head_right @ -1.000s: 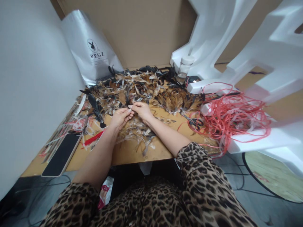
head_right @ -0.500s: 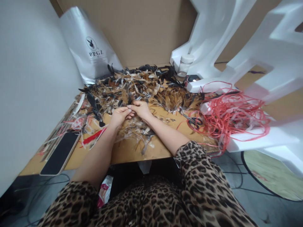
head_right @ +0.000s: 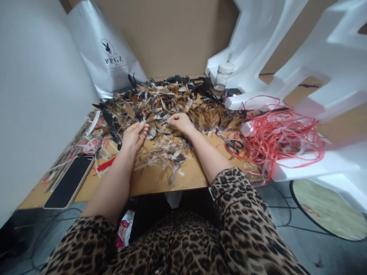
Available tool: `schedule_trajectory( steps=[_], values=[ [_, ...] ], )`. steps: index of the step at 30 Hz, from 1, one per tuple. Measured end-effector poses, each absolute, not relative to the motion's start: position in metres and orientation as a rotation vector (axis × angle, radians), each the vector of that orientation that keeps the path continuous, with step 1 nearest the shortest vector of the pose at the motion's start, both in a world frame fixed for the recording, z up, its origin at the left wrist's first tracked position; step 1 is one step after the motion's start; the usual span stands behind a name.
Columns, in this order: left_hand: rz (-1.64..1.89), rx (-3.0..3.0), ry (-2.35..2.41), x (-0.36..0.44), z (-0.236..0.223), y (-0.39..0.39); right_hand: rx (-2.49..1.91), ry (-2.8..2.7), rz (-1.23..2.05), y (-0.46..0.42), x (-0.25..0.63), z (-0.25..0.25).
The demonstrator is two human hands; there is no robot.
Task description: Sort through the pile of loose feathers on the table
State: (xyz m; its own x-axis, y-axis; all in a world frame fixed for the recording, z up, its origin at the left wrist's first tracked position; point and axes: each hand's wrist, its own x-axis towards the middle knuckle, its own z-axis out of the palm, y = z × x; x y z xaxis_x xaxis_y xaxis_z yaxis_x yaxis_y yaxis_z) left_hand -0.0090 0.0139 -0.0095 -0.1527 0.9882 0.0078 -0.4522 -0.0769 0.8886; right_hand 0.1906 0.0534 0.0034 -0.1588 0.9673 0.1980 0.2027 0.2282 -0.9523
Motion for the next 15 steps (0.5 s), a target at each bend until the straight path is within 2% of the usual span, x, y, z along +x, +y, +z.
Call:
schedule_trajectory(
  steps=[15],
  values=[
    [1.662,0.645,0.837,-0.022,-0.004,0.016,-1.289,-2.189,0.396,0.038,0.163,-0.011]
  ],
)
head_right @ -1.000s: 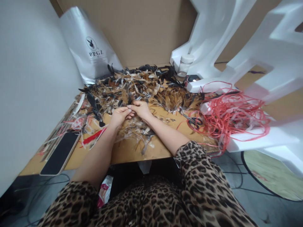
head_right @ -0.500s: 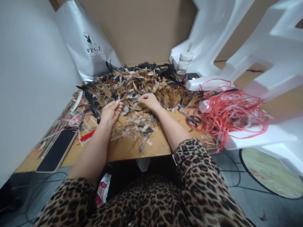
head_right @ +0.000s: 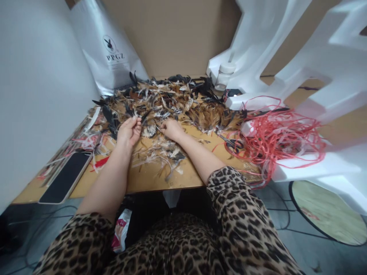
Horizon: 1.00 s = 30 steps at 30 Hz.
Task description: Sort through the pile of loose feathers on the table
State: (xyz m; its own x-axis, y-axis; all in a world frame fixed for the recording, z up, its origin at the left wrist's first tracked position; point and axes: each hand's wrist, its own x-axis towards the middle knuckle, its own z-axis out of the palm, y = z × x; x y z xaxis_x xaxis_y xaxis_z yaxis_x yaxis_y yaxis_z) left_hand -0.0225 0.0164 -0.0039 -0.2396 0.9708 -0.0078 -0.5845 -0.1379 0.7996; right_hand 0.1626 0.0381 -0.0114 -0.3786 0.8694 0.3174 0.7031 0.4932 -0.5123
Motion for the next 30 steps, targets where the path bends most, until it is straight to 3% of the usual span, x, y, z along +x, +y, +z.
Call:
schedule_trajectory(
  steps=[3,10,15,19,21,27,30],
  values=[
    [1.668,0.631,0.820,-0.025,-0.004,0.017,-1.277,-2.194,0.501,0.039,0.164,-0.012],
    [1.625,0.657,0.815,-0.024,-0.005,0.016,-1.102,-1.777,1.287,0.048,0.182,-0.002],
    [1.584,0.684,0.837,-0.020,-0.003,0.013,-1.142,-1.860,1.032,0.046,0.173,-0.008],
    [1.551,0.719,0.847,-0.018,-0.003,0.012,-1.237,-2.083,0.598,0.042,0.157,-0.018],
    [1.553,0.733,0.850,-0.019,-0.005,0.013,-1.240,-2.092,0.569,0.041,0.155,-0.016],
    [1.547,0.821,0.857,-0.016,-0.001,0.009,-1.017,-1.728,1.324,0.042,0.176,0.008],
    [1.491,0.876,0.832,-0.010,0.003,0.002,-0.902,-1.672,1.508,0.042,0.184,0.013]
  ],
)
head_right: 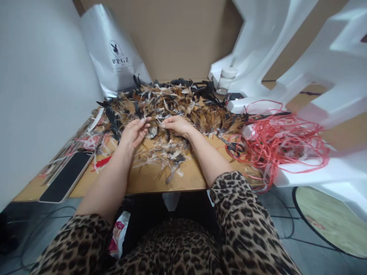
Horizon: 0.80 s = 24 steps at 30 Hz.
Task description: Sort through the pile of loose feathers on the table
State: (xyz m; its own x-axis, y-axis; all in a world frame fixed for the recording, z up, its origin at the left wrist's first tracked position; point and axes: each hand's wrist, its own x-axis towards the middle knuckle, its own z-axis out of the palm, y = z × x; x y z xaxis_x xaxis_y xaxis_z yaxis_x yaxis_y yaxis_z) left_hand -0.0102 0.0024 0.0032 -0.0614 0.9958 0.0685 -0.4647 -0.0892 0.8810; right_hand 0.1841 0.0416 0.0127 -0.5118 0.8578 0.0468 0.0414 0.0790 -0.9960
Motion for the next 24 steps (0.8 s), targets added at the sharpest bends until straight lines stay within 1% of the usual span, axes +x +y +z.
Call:
schedule_trajectory(
  steps=[5,11,16,21,24],
  values=[
    [1.370,0.979,0.824,-0.006,0.005,-0.003,-0.879,-1.854,1.521,0.036,0.183,0.016],
    [1.305,1.084,0.995,-0.005,0.000,0.002,-0.929,-1.923,1.413,0.030,0.180,0.023],
    [1.326,1.038,0.981,-0.004,0.001,0.001,-0.968,-1.778,1.328,0.031,0.176,0.024],
    [1.276,0.947,0.955,-0.003,0.005,-0.002,-0.959,-1.504,1.420,0.033,0.172,0.021],
    [1.262,0.891,0.919,-0.005,0.003,-0.001,-0.899,-1.529,1.429,0.035,0.174,0.020]
  ],
)
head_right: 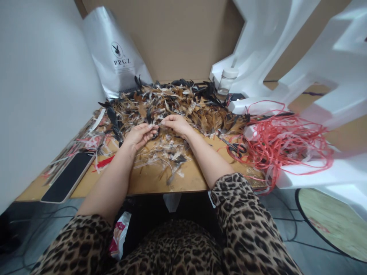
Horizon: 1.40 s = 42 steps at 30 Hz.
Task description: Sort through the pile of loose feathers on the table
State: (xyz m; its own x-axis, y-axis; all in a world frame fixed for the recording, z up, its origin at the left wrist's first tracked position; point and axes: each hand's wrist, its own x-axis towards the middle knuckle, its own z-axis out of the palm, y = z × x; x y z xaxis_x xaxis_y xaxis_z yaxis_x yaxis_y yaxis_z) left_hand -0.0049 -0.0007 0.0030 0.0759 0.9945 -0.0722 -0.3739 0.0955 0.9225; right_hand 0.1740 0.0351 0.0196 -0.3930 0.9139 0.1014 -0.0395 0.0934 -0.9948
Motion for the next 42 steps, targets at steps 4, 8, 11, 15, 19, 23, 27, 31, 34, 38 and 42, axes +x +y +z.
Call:
schedule_trajectory(
  steps=[4,8,11,15,19,23,27,31,34,38,42],
  values=[
    [1.247,0.837,0.922,-0.007,0.001,0.001,-0.889,-1.645,1.374,0.036,0.178,0.021],
    [1.164,0.884,0.951,-0.006,0.001,-0.001,-0.927,-1.708,1.292,0.034,0.178,0.023],
    [1.126,0.924,0.973,-0.005,0.000,-0.002,-0.931,-1.732,1.257,0.035,0.178,0.022],
    [1.118,0.950,0.976,-0.005,-0.003,-0.001,-0.907,-1.762,1.235,0.038,0.177,0.018],
    [1.101,0.976,0.968,-0.004,-0.003,-0.002,-0.902,-1.751,1.257,0.040,0.177,0.016],
    [1.059,0.995,0.986,-0.002,-0.002,-0.004,-0.897,-1.780,1.218,0.039,0.176,0.017],
    [1.031,1.035,0.982,-0.002,-0.002,-0.004,-0.900,-1.732,1.243,0.037,0.174,0.018],
    [1.161,0.980,0.939,-0.007,-0.003,0.000,-0.932,-1.536,1.264,0.045,0.179,0.015],
    [1.298,0.846,0.894,-0.011,-0.002,0.005,-1.032,-1.395,1.182,0.055,0.187,0.010],
    [1.421,0.710,0.865,-0.014,-0.002,0.009,-1.121,-1.431,1.012,0.062,0.193,0.001],
    [1.470,0.697,0.887,-0.014,-0.002,0.010,-1.180,-1.751,0.775,0.060,0.190,-0.008]
  ],
)
